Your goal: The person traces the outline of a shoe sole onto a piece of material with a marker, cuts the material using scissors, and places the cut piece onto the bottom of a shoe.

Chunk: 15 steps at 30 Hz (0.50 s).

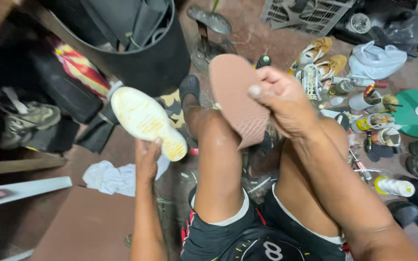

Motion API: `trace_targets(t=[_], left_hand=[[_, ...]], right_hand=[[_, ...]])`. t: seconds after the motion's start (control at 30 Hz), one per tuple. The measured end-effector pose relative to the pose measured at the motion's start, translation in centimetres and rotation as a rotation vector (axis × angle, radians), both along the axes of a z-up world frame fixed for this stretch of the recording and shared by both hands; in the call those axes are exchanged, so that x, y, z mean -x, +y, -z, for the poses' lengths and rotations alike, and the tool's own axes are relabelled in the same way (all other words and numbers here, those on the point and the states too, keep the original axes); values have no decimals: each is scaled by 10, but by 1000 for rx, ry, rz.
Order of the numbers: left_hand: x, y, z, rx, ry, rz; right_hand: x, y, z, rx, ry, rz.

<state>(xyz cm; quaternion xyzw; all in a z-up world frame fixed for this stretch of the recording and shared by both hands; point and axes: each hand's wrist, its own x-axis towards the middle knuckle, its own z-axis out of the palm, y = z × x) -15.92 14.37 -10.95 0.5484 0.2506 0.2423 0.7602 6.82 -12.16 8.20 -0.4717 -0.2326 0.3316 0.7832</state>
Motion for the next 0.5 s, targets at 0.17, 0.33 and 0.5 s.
trace_targets(t=[0.17,0.33,0.5], left_hand=[[-64,-47,-96,-231,-359,131],[-87,-88,-132,-266,-425,212],[-66,-83,-115,-216,-316,145]], right_hand=[[29,32,-41,66,-154,-71],[36,32,-43,-33,-326,93],[18,-9,-24,-83,-245,192]])
